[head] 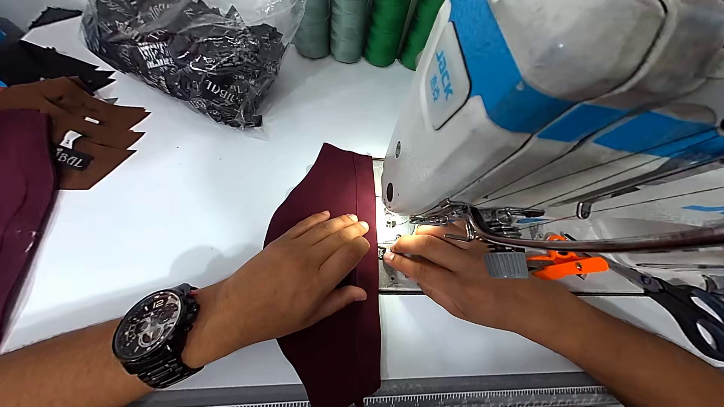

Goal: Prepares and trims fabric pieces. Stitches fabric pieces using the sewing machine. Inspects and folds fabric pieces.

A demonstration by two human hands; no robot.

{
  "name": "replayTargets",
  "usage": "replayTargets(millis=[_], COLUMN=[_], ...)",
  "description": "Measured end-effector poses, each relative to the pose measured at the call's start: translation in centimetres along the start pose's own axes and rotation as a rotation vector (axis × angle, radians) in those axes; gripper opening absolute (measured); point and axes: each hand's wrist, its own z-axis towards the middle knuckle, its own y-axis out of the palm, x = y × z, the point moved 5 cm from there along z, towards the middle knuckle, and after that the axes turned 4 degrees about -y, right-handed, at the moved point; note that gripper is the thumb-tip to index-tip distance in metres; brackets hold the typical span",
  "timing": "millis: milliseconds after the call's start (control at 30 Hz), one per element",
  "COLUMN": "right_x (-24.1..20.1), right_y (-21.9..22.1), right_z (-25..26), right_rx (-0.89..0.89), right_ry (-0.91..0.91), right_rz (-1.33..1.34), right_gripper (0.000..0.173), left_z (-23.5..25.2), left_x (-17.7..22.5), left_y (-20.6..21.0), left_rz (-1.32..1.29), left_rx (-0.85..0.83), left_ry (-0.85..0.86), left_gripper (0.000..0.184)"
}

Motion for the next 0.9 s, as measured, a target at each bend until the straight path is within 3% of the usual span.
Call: replayTargets(millis=[333,567,900], right_x=[-0.2,1.7,1.0], right_y=[-0.4,0.1,-0.2], right_z=[0.0,-0.6,-0.3], right_rx=[0.020,-0.089,-0.014], right_ry=[-0.054,-0.118,-0.080], right_rz=[-0.020,0.119,0.116], right_gripper=[0.029,0.032,0.031], left_z=[0.0,0.0,-0.1], left_x=[0.1,0.1,0.1], left_y=[0.1,0.1,0.2], left_rz=[0.001,0.010,0.002], left_rx=[-0.033,-0.029,-0.043], left_ry=[0.012,0.013,0.026], left_gripper=[0.043,0.042,0.043])
